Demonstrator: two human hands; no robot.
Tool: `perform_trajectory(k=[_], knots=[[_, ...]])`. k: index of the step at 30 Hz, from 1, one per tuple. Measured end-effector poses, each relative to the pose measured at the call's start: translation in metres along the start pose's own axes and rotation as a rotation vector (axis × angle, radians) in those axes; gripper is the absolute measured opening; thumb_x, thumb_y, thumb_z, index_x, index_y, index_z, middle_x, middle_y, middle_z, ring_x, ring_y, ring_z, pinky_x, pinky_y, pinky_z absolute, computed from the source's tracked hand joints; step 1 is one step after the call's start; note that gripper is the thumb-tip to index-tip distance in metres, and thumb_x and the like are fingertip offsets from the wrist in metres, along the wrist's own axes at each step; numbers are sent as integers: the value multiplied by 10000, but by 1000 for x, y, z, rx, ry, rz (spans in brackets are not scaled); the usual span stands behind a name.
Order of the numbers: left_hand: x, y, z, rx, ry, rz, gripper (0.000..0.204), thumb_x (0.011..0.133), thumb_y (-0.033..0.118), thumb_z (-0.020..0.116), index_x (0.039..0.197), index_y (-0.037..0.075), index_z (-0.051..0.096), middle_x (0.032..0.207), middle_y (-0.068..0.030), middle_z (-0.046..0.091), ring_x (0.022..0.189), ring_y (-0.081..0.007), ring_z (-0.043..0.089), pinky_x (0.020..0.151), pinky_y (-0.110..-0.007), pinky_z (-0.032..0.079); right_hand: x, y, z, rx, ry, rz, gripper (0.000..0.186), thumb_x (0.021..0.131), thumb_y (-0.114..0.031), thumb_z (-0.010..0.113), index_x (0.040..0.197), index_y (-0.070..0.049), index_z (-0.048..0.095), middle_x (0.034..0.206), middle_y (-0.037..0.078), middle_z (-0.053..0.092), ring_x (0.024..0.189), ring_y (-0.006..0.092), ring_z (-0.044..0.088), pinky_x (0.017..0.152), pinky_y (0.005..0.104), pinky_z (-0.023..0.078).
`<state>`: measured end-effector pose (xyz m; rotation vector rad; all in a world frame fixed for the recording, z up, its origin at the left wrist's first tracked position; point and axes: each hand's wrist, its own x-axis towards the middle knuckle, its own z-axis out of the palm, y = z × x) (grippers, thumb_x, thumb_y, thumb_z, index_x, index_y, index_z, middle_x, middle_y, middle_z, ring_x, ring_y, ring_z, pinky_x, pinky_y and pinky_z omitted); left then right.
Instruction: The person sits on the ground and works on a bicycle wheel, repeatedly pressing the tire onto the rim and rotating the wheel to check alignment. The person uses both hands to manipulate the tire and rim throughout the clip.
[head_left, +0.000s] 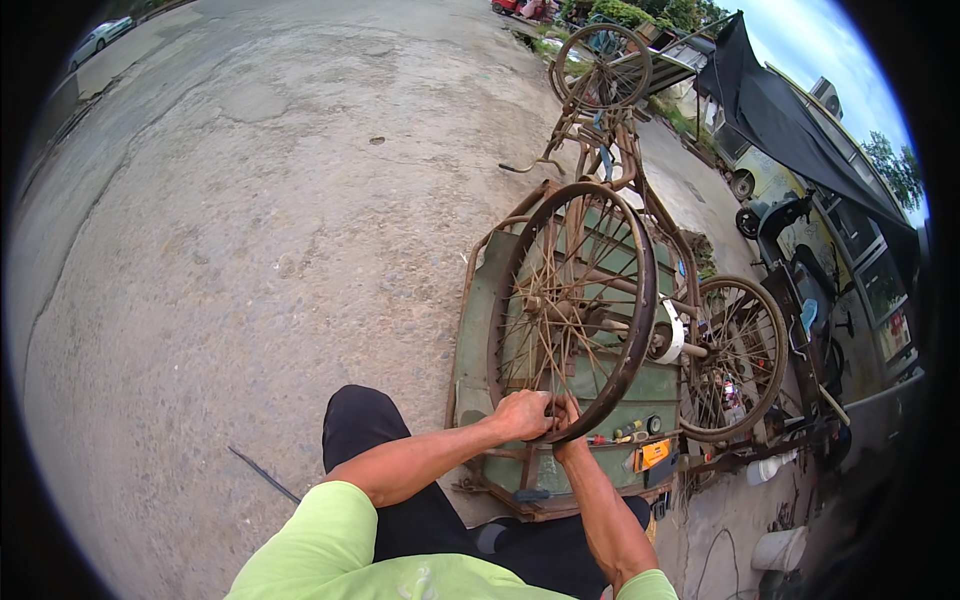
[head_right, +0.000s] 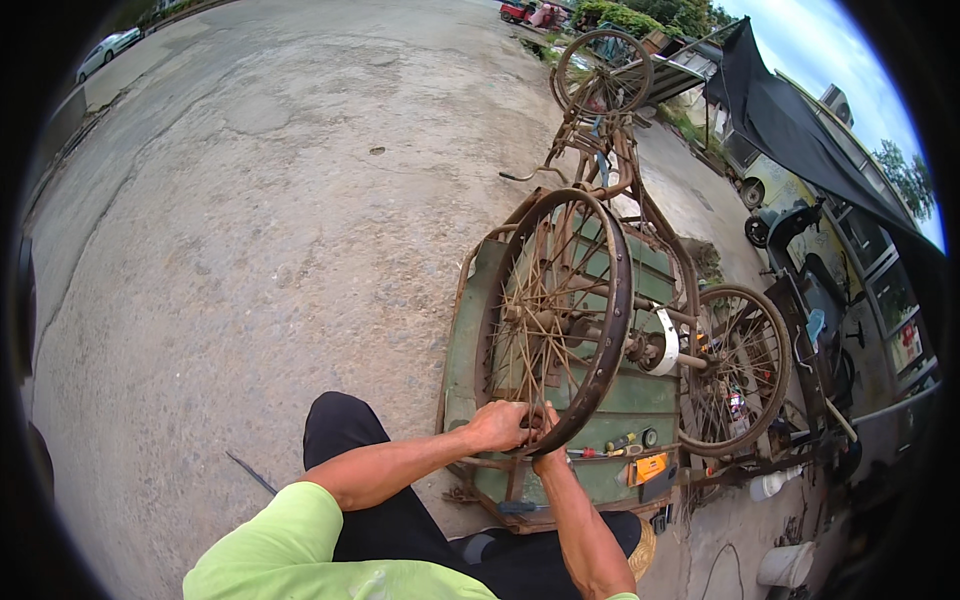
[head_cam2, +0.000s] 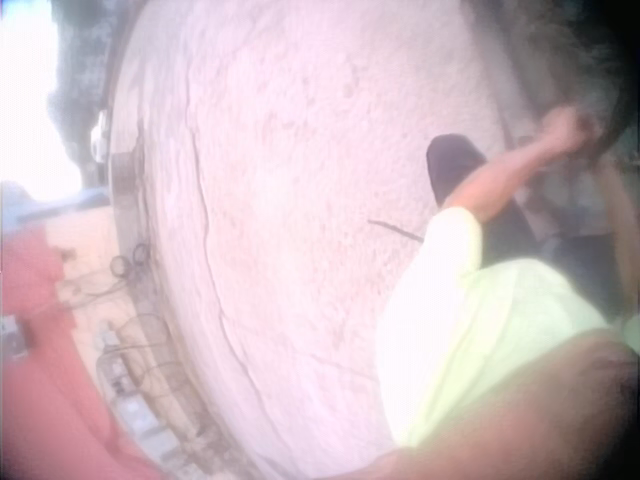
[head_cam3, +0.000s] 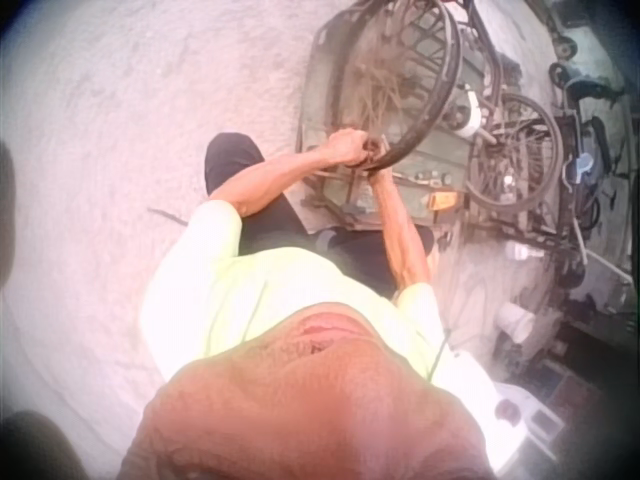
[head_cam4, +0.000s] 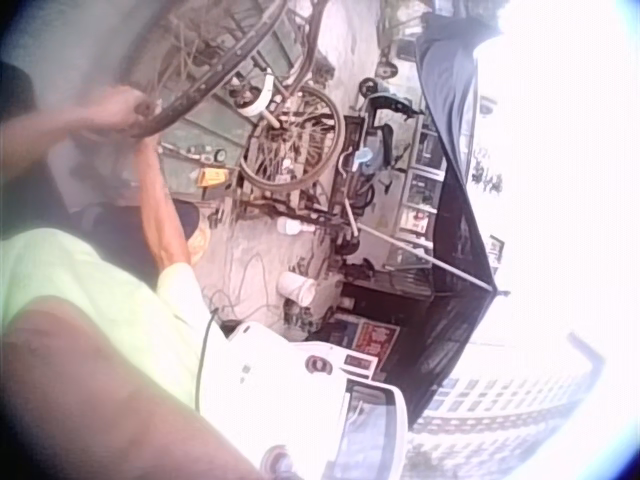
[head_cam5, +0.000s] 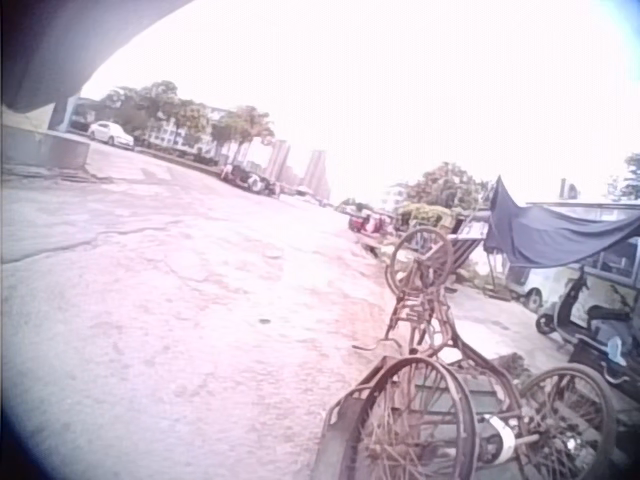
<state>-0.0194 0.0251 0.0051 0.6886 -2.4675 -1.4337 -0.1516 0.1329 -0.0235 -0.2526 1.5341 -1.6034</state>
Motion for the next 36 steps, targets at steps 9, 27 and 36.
perform_trajectory(k=[9, 27, 36], knots=[[-21, 5, -33, -149, -169, 16, 499, 886, 382, 695, 1265, 59, 677, 1170, -230, 726, 1108, -379, 687, 946, -467, 531, 36, -15, -3, -126, -155, 224, 904, 1001, -728, 414, 1518, 13, 410, 1173, 190, 712, 890, 289, 701, 696, 400, 602], [-36, 14, -23, -105, 75, 71, 476, 873, 359, 653, 1205, 19, 685, 1002, -227, 742, 961, -422, 708, 873, -486, 555, 25, -17, 24, -223, -50, 157, 901, 990, -782, 338, 1325, 17, 588, 1015, 169, 740, 818, 255, 677, 740, 390, 541], [-29, 6, -38, -303, -55, 266, 343, 991, 276, 644, 1129, -33, 696, 970, -241, 732, 922, -398, 715, 801, -487, 537, 35, -23, 9, 7, -129, 325, 876, 966, -811, 337, 1193, -14, 622, 851, 149, 711, 585, 236, 611, 471, 358, 473]])
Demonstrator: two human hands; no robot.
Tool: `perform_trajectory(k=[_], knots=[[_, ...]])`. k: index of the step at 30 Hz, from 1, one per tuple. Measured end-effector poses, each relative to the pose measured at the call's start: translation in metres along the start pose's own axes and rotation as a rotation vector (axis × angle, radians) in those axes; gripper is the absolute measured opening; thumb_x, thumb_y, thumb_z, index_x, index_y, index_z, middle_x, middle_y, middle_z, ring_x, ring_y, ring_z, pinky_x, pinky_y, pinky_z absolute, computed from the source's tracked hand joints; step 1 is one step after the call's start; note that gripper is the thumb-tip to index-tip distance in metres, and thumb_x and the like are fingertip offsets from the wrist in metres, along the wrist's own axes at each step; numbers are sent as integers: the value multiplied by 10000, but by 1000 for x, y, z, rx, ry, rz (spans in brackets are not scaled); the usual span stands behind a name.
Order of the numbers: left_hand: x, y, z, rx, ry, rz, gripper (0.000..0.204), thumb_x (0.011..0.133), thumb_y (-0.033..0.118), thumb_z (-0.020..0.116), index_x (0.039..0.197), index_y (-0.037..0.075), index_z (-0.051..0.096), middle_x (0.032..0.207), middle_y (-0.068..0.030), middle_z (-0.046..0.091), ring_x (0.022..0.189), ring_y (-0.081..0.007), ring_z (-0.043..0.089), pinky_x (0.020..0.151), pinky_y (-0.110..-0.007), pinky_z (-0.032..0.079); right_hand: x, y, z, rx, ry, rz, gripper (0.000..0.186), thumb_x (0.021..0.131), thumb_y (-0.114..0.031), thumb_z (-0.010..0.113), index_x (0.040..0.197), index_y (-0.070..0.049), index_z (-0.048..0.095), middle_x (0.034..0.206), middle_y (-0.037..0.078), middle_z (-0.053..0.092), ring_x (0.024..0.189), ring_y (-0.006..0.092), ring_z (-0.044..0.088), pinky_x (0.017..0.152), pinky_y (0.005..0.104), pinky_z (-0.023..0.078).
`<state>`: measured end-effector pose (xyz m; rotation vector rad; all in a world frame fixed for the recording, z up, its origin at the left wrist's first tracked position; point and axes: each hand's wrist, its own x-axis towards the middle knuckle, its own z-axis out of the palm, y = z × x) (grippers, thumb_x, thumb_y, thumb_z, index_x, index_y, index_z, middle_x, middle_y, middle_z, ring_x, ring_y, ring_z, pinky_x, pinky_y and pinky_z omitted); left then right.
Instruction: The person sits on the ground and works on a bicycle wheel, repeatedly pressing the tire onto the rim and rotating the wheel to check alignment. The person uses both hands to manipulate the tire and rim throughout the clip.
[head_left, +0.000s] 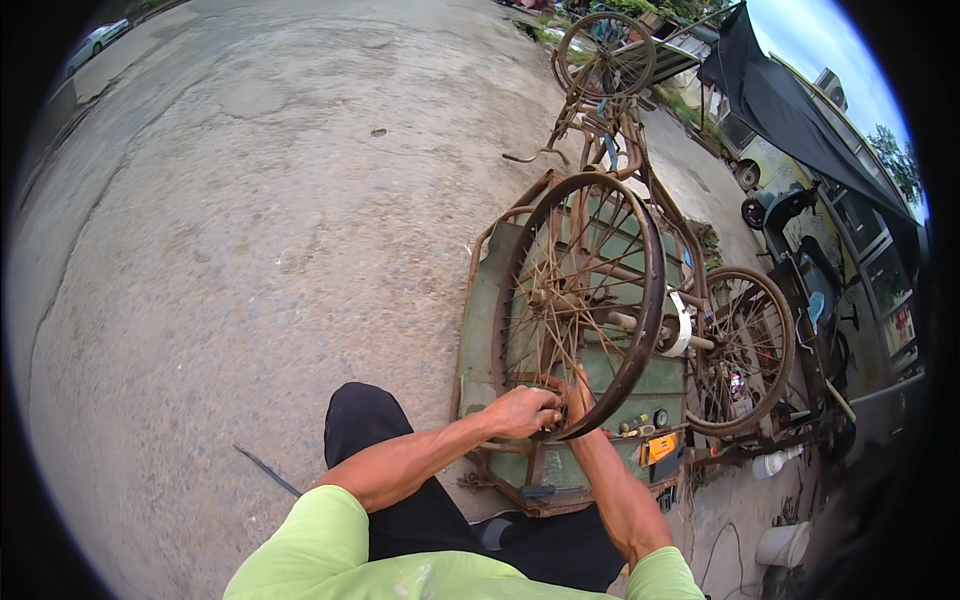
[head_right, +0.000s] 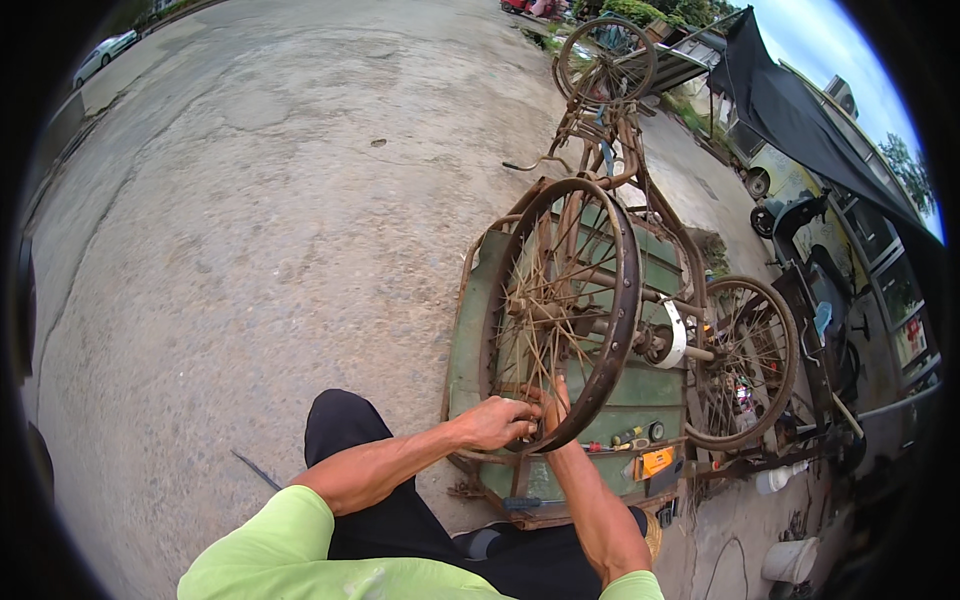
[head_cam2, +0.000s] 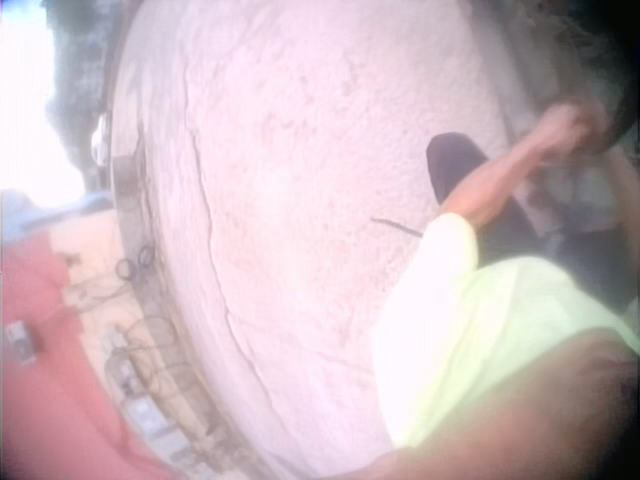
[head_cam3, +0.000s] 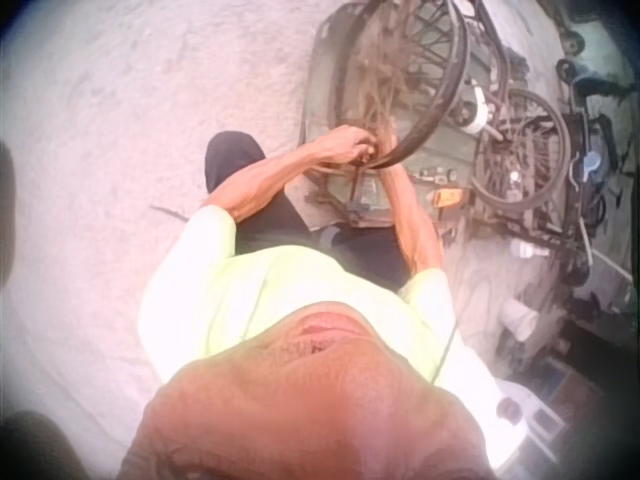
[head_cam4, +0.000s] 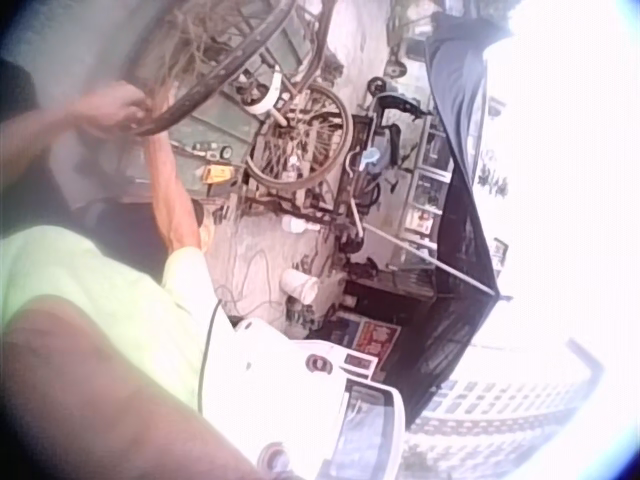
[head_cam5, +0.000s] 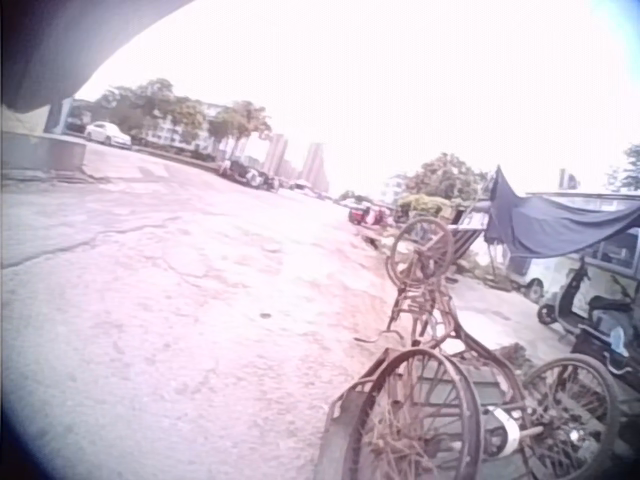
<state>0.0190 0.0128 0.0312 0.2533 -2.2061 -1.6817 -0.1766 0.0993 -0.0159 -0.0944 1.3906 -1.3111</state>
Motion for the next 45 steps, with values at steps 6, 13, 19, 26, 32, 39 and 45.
perform_trajectory(k=[6, 13, 19, 26, 32, 39, 45], knots=[[10, 4, 4, 163, -45, -122, 307, 981, 248, 661, 1127, -20, 703, 990, -215, 742, 919, -360, 726, 795, -453, 548, 0, -7, 10, -65, 17, 12, 912, 952, -831, 327, 1195, -1, 619, 859, 161, 709, 592, 243, 620, 472, 356, 479], [8, 5, 4, -24, -7, -48, 293, 971, 258, 684, 1073, -15, 714, 928, -187, 739, 850, -289, 719, 753, -421, 541, -8, -10, 18, -65, 51, -1, 935, 943, -844, 321, 1188, 9, 617, 863, 166, 709, 598, 249, 627, 473, 358, 486], [7, 8, 2, -33, -29, -62, 279, 967, 234, 705, 1008, -42, 708, 877, -136, 736, 792, -202, 682, 725, -364, 539, -13, -13, 21, -73, 115, 30, 987, 927, -859, 332, 1213, 43, 610, 856, 159, 703, 624, 263, 643, 481, 372, 510], [11, 22, 12, -261, 76, -215, 275, 1002, 244, 663, 1087, -17, 684, 883, -70, 727, 735, -129, 665, 603, -314, 522, -5, -14, 8, 64, 42, 88, 993, 925, -857, 340, 1216, 54, 609, 842, 154, 696, 636, 265, 646, 478, 374, 511], [14, 11, 4, -483, -152, -362, 311, 1024, 296, 604, 1175, 27, 640, 788, -36, 653, 582, -100, 560, 489, -286, 413, -21, -17, 30, -1, 112, 49, 960, 909, -867, 373, 1130, 36, 615, 801, 142, 674, 637, 254, 647, 479, 365, 509], [7, 23, 10, -688, -30, -431, 260, 1036, 242, 589, 1137, 3, 605, 740, -36, 594, 524, -108, 522, 461, -295, 416, -45, -3, 1, -16, 106, -202, 431, 1071, -455, 508, 1073, -51, 660, 911, 66, 708, 786, 216, 676, 655, 378, 549], [3, 14, 10, -683, 118, -362, 368, 1011, 247, 643, 1215, -51, 572, 790, -73, 637, 557, -127, 568, 495, -298, 467, -75, -9, 7, 68, -15, -101, 349, 1054, -368, 512, 1109, -61, 669, 900, 63, 719, 787, 206, 676, 702, 336, 512]])
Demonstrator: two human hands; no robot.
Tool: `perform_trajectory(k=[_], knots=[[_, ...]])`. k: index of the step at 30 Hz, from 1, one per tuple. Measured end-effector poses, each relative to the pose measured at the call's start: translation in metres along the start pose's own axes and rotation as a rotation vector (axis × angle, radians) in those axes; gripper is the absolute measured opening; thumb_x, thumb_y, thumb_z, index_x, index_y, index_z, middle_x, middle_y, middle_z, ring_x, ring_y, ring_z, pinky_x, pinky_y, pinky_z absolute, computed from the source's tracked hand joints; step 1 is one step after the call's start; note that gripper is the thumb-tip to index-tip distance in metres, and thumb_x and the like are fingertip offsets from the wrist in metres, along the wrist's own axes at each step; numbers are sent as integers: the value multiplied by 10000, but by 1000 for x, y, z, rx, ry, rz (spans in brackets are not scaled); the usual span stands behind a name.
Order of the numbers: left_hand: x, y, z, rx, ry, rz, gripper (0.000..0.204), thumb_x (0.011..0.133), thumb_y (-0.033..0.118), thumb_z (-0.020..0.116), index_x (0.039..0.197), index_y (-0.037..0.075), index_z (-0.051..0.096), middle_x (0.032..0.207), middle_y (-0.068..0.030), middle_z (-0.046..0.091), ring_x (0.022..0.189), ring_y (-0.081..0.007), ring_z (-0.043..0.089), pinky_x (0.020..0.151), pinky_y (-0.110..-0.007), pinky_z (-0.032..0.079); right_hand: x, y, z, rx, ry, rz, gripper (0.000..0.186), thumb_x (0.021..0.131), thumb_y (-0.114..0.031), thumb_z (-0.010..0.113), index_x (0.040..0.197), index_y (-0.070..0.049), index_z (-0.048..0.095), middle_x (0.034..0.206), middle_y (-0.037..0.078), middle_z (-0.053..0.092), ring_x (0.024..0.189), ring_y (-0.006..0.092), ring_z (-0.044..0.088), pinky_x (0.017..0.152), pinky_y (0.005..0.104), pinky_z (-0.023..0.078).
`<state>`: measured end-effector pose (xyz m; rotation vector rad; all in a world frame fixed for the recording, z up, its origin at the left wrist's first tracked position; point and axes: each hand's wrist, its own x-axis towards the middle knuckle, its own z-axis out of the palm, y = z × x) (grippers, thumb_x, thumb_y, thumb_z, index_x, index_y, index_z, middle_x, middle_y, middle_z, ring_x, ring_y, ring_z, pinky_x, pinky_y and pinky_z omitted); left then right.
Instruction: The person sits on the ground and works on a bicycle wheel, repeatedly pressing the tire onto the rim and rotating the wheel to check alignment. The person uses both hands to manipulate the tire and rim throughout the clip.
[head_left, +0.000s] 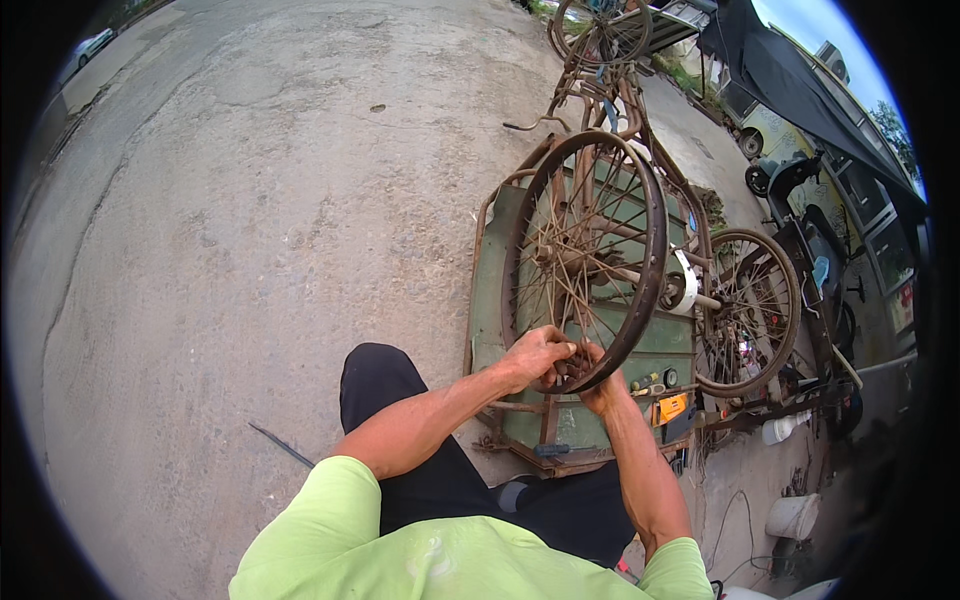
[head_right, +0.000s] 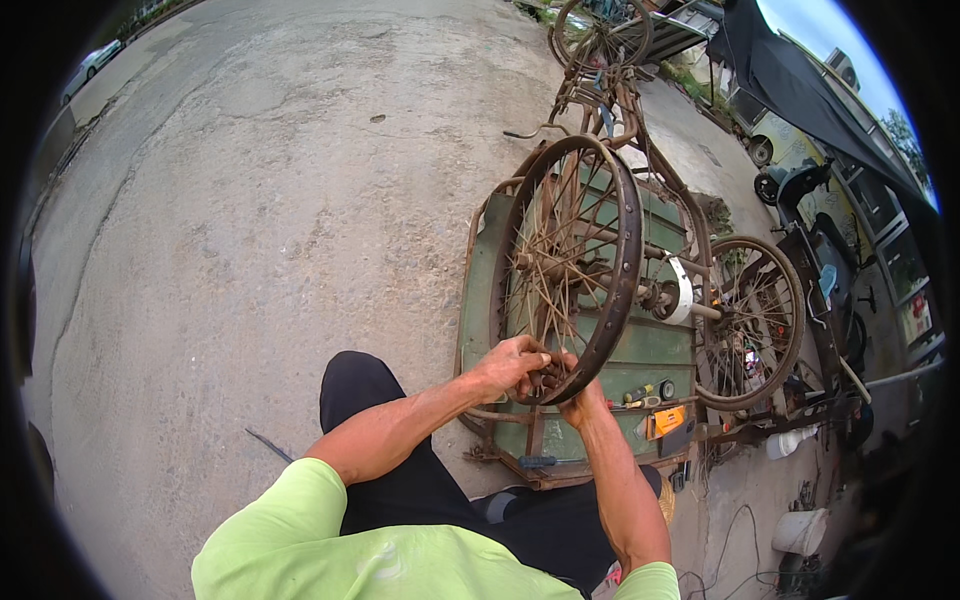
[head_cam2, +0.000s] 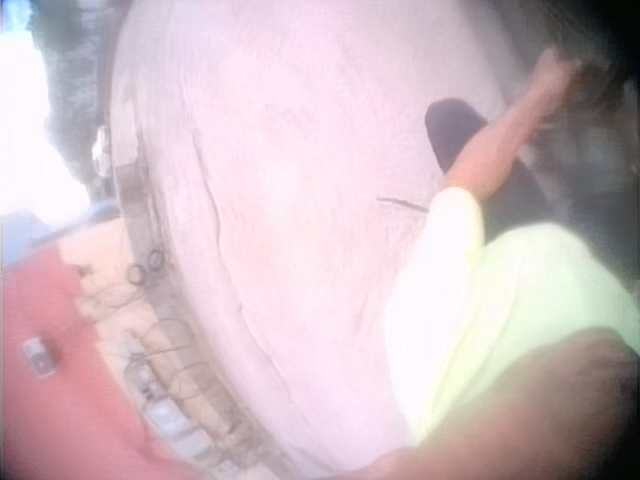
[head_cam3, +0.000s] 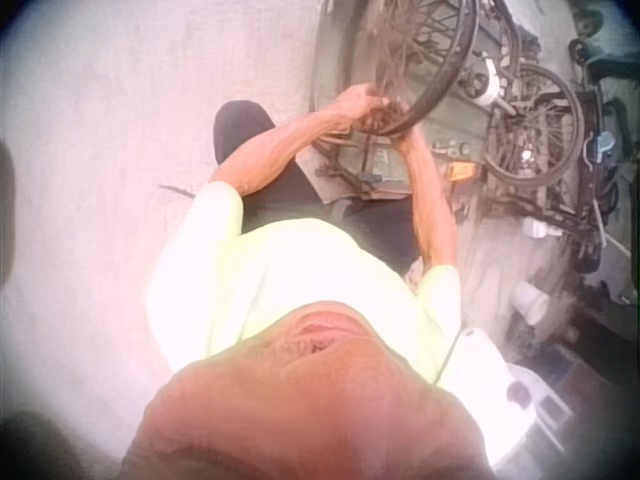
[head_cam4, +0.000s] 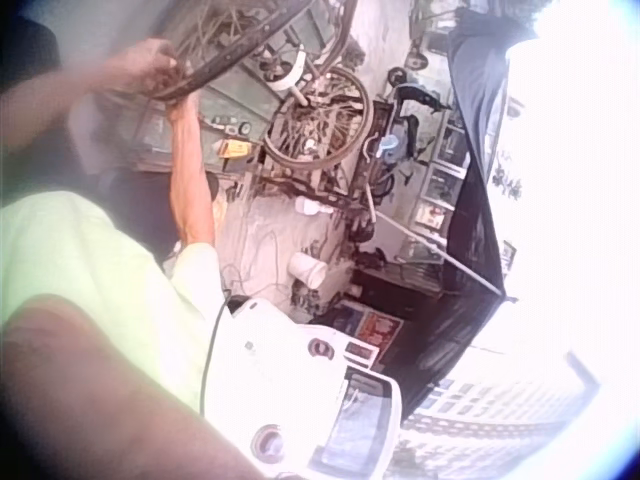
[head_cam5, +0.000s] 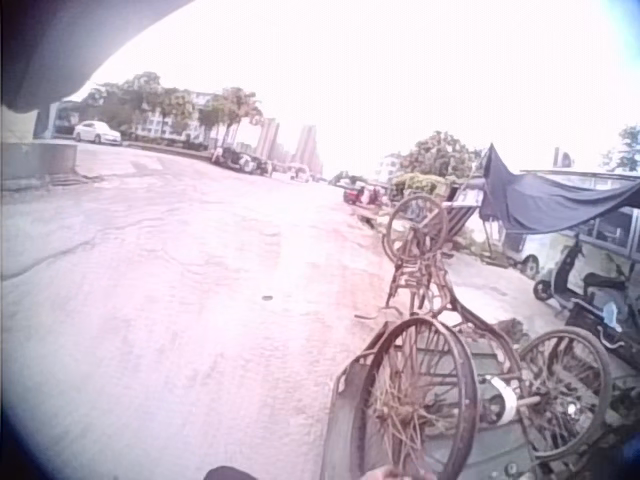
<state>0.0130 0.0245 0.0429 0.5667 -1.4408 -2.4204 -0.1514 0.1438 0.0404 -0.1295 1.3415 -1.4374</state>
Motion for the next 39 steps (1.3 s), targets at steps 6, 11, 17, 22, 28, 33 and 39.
perform_trajectory(k=[6, 11, 17, 22, 28, 33, 39], knots=[[-7, -6, -32, 42, 78, -57, 370, 1008, 219, 631, 1248, -58, 581, 837, -93, 661, 601, -141, 597, 531, -310, 495, -2, -4, 13, -50, 60, -27, 358, 1004, -360, 676, 1028, -3, 689, 735, 60, 667, 665, 219, 630, 654, 325, 543], [-7, -18, -31, 103, 52, -129, 359, 1011, 200, 628, 1265, -53, 593, 881, -92, 671, 655, -143, 613, 552, -307, 501, -4, 0, 4, -101, 66, -82, 374, 1020, -367, 638, 1007, 5, 678, 702, 70, 658, 660, 232, 625, 671, 361, 530], [-3, -31, -26, 115, 13, -185, 432, 1013, 183, 635, 1342, -84, 552, 893, -96, 660, 670, -136, 605, 588, -306, 518, -10, 6, 5, -164, 143, -108, 364, 1039, -342, 603, 1049, 16, 671, 758, 77, 677, 742, 227, 643, 737, 340, 533], [3, -35, -27, 113, -26, -208, 412, 1015, 198, 653, 1300, -85, 562, 875, -89, 648, 654, -130, 581, 582, -299, 513, -12, 14, 3, -151, 141, -128, 361, 1041, -334, 600, 1090, 19, 659, 805, 82, 693, 788, 227, 652, 768, 342, 535], [8, -35, -32, 61, -73, -261, 422, 1021, 256, 673, 1268, -63, 550, 851, -83, 633, 628, -116, 557, 556, -286, 491, -11, 18, 3, -129, 135, -123, 360, 1026, -340, 620, 1113, 8, 662, 819, 83, 697, 789, 232, 651, 784, 345, 532], [9, -33, -24, 68, -104, -229, 401, 1015, 287, 689, 1212, -39, 562, 836, -78, 623, 608, -108, 543, 539, -279, 470, -10, 20, 5, -77, 180, -185, 355, 1009, -345, 635, 1126, -11, 665, 872, 75, 692, 820, 222, 649, 798, 358, 523], [19, -42, -42, -251, -393, -172, 474, 1020, 288, 685, 1331, -31, 523, 906, -69, 613, 687, -118, 573, 630, -309, 524, -6, 18, 10, -27, 237, -250, 375, 999, -350, 636, 1194, -30, 643, 932, 58, 665, 818, 194, 638, 738, 346, 505]])
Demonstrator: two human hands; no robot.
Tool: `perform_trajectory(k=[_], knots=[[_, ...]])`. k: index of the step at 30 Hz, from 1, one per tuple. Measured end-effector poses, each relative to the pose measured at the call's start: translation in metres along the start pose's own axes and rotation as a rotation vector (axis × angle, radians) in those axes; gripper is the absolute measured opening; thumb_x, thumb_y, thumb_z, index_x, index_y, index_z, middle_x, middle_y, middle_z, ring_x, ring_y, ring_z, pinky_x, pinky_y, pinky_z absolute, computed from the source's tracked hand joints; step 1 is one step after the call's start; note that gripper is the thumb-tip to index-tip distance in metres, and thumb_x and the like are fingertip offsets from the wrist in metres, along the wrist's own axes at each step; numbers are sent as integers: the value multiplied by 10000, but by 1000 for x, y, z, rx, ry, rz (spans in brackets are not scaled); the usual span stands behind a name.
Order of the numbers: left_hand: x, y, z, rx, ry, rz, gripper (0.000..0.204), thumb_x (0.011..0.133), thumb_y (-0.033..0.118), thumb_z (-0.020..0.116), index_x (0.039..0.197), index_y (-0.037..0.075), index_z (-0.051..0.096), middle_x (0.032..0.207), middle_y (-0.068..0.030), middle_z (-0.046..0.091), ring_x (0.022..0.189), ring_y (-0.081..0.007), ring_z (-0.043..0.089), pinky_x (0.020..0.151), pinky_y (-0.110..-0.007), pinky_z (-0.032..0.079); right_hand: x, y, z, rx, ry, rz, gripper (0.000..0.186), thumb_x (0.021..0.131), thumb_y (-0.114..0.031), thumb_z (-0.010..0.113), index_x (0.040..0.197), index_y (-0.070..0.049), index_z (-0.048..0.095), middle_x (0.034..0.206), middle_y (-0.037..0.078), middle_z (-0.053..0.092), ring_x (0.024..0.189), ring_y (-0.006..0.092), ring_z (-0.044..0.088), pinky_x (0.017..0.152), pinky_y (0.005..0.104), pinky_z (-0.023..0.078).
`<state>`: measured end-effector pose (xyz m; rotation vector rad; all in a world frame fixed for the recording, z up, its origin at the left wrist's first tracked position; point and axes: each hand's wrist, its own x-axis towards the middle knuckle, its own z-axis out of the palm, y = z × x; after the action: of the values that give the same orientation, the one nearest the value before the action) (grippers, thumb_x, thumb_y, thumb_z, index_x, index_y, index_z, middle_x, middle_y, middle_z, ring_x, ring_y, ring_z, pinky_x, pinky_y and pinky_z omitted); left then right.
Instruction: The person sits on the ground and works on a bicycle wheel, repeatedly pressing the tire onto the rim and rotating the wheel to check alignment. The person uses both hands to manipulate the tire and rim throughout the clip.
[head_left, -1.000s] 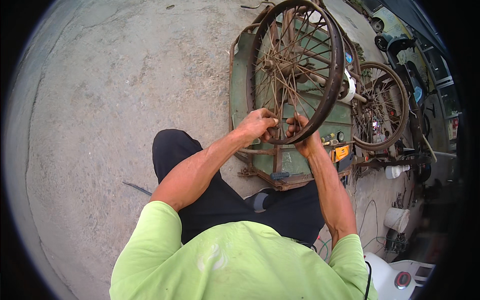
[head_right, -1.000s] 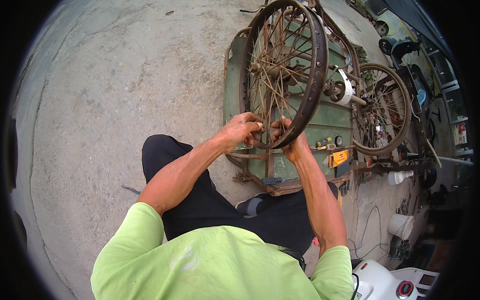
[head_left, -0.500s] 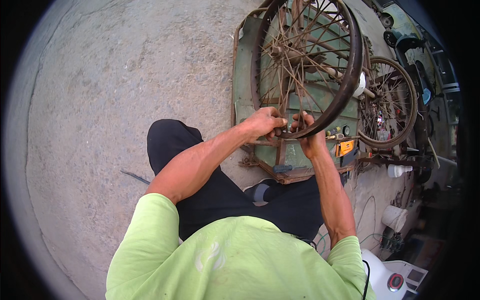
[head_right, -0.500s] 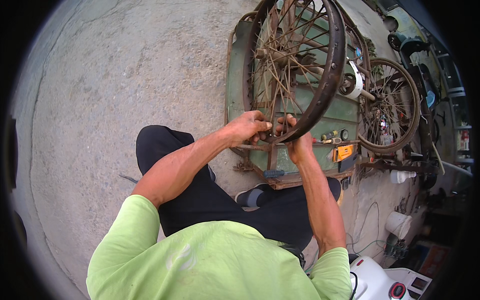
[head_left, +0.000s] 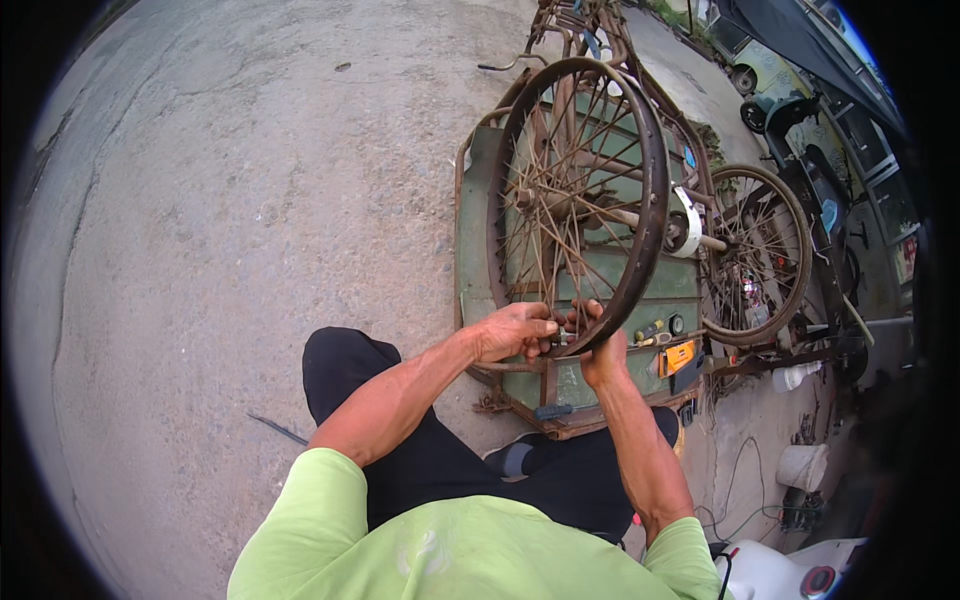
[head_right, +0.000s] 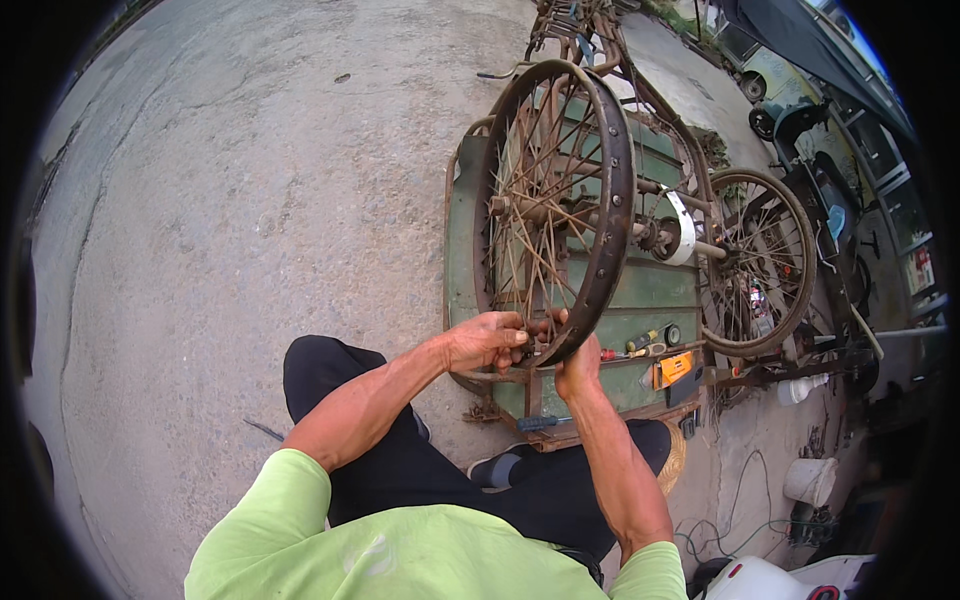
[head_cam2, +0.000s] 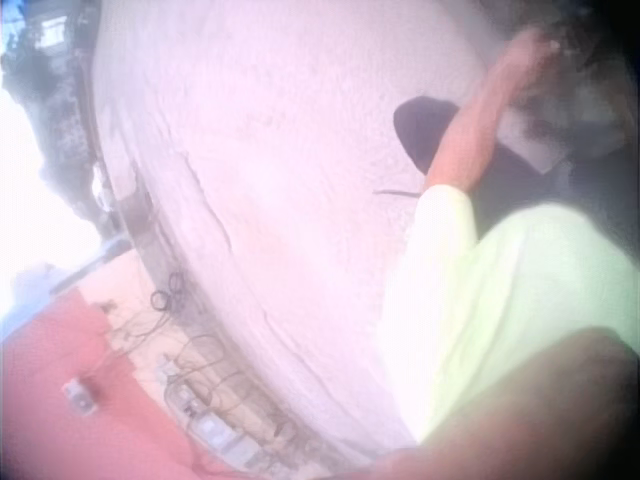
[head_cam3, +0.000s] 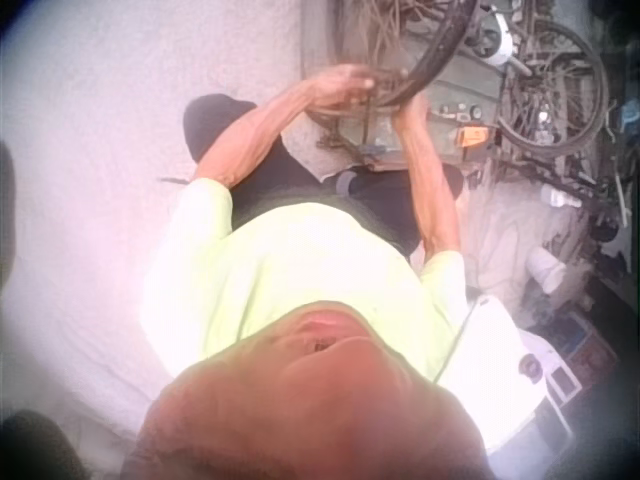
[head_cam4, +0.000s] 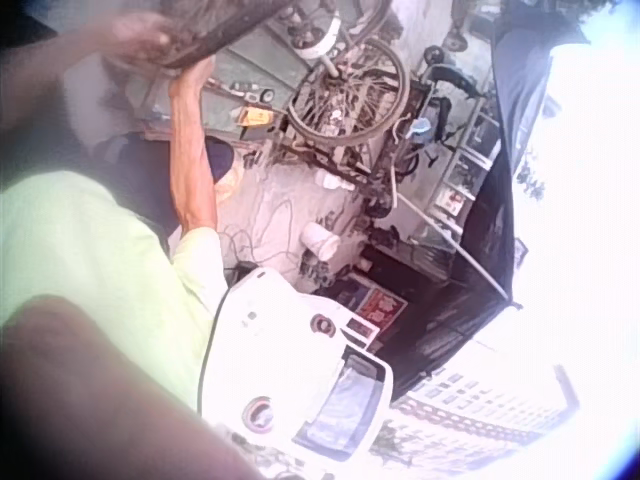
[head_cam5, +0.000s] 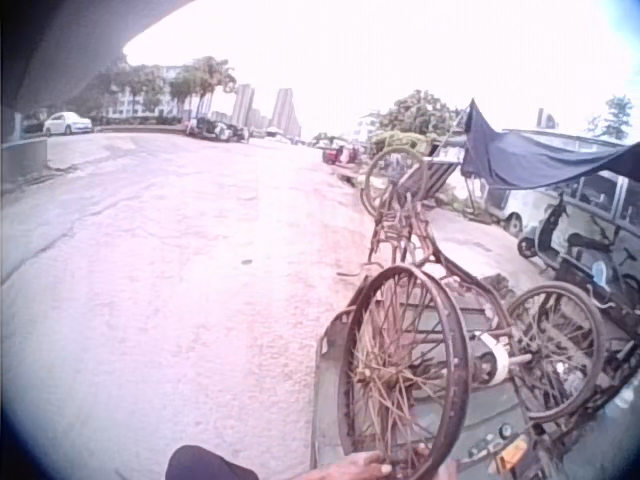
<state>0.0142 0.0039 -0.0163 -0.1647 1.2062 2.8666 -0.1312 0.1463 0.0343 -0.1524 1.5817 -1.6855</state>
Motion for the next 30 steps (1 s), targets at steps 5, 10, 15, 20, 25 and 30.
perform_trajectory(k=[5, 10, 15, 20, 25, 30], knots=[[4, 4, 18, -118, -131, -5, 656, 973, 403, 737, 1463, 44, 490, 804, -5, 609, 657, -101, 574, 624, -271, 499, -8, -21, 7, 167, 41, -118, 426, 1014, -416, 559, 1192, -40, 650, 959, 44, 661, 788, 168, 627, 606, 275, 489], [6, 10, 31, 8, -40, 96, 636, 944, 516, 736, 1353, 63, 556, 675, 9, 523, 503, -85, 455, 464, -264, 366, -18, -49, 38, 194, 102, -171, 490, 992, -495, 519, 1175, -65, 664, 964, 13, 653, 800, 165, 619, 587, 297, 503], [0, 11, 44, 21, 23, 136, 598, 966, 549, 692, 1323, 74, 628, 625, 24, 488, 475, -68, 433, 436, -246, 336, -23, -58, 40, 179, 74, -86, 460, 1025, -495, 451, 1165, -118, 674, 1029, 3, 651, 882, 189, 589, 720, 431, 530], [4, 12, 46, -13, 16, 131, 575, 944, 537, 723, 1295, 98, 602, 666, 9, 524, 489, -83, 429, 440, -258, 300, -21, -62, 41, 210, 62, -84, 458, 1025, -496, 451, 1167, -117, 664, 1065, 9, 641, 945, 200, 583, 700, 450, 552], [6, 14, 48, -109, 29, 147, 546, 947, 482, 746, 1301, 89, 612, 706, 9, 605, 564, -84, 569, 469, -244, 416, -20, -71, 43, 170, 25, -117, 526, 989, -527, 495, 1200, -73, 657, 1048, 35, 665, 913, 213, 630, 713, 413, 564], [-1, 27, 62, 29, 238, 162, 540, 971, 341, 754, 1363, 22, 566, 946, -29, 680, 684, -95, 649, 555, -219, 526, -22, -74, 45, 94, 75, -163, 516, 999, -513, 474, 1180, -71, 668, 1023, 31, 691, 902, 205, 640, 695, 373, 540]])
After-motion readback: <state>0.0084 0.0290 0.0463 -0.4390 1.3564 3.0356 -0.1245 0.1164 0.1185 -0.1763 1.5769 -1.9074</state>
